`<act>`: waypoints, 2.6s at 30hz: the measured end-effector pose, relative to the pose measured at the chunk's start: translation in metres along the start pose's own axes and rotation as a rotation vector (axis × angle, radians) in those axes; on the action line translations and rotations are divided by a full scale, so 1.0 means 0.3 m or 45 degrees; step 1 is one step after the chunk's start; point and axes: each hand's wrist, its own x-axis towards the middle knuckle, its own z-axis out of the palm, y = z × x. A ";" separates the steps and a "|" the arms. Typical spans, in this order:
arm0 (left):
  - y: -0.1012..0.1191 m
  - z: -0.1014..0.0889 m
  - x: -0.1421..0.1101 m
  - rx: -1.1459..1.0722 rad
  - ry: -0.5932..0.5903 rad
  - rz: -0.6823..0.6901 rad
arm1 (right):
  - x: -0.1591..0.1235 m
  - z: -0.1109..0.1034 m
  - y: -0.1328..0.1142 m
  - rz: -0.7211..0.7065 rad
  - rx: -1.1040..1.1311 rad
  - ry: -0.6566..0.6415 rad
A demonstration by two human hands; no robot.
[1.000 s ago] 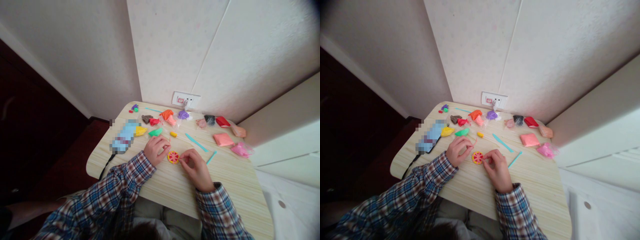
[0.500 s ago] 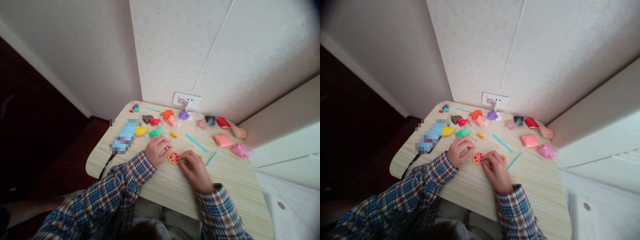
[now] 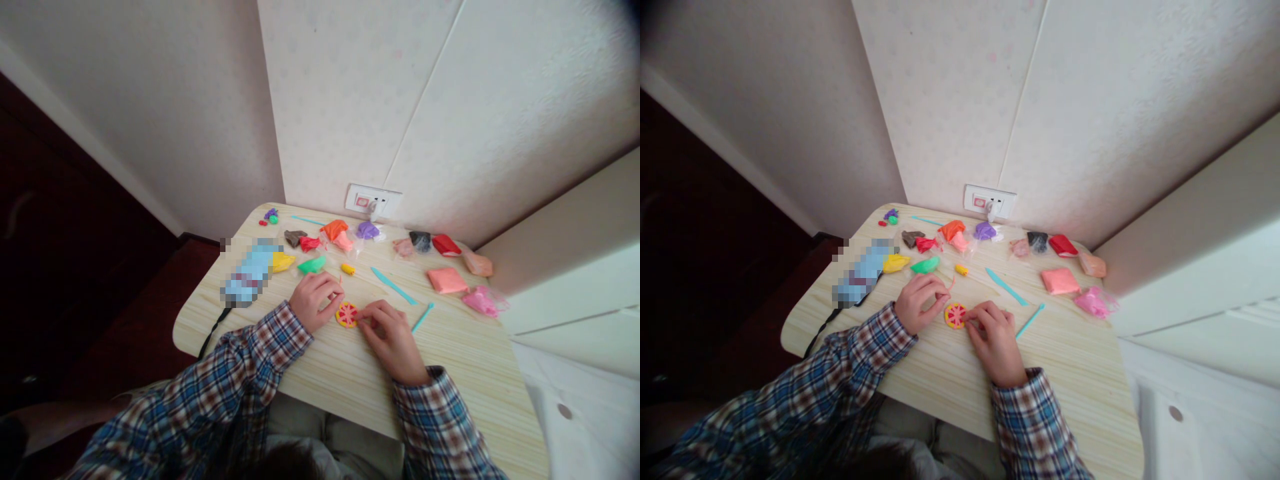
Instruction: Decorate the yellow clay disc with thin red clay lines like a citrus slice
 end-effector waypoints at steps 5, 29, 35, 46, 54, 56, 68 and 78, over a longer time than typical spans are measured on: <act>-0.002 0.002 0.000 -0.001 0.001 0.005 | 0.004 0.004 -0.004 -0.014 -0.001 0.017; -0.012 0.006 -0.006 -0.006 -0.065 -0.051 | 0.013 0.003 -0.009 -0.041 0.023 0.077; -0.015 0.011 -0.008 -0.003 -0.075 -0.067 | 0.013 -0.001 -0.010 -0.039 0.036 0.110; -0.045 0.025 -0.032 0.067 -0.390 0.218 | 0.006 -0.015 0.021 0.023 0.041 0.274; -0.052 -0.035 -0.049 0.047 -0.208 0.131 | -0.003 -0.001 -0.002 -0.065 -0.231 0.083; -0.050 -0.046 -0.049 0.089 -0.122 0.043 | -0.002 0.003 -0.004 -0.091 -0.278 0.054; -0.098 -0.021 0.025 0.338 -0.103 -0.515 | -0.008 0.005 0.006 -0.108 -0.316 0.052; -0.121 -0.053 0.025 -0.029 -0.057 -0.448 | -0.001 0.006 0.013 -0.092 -0.242 0.103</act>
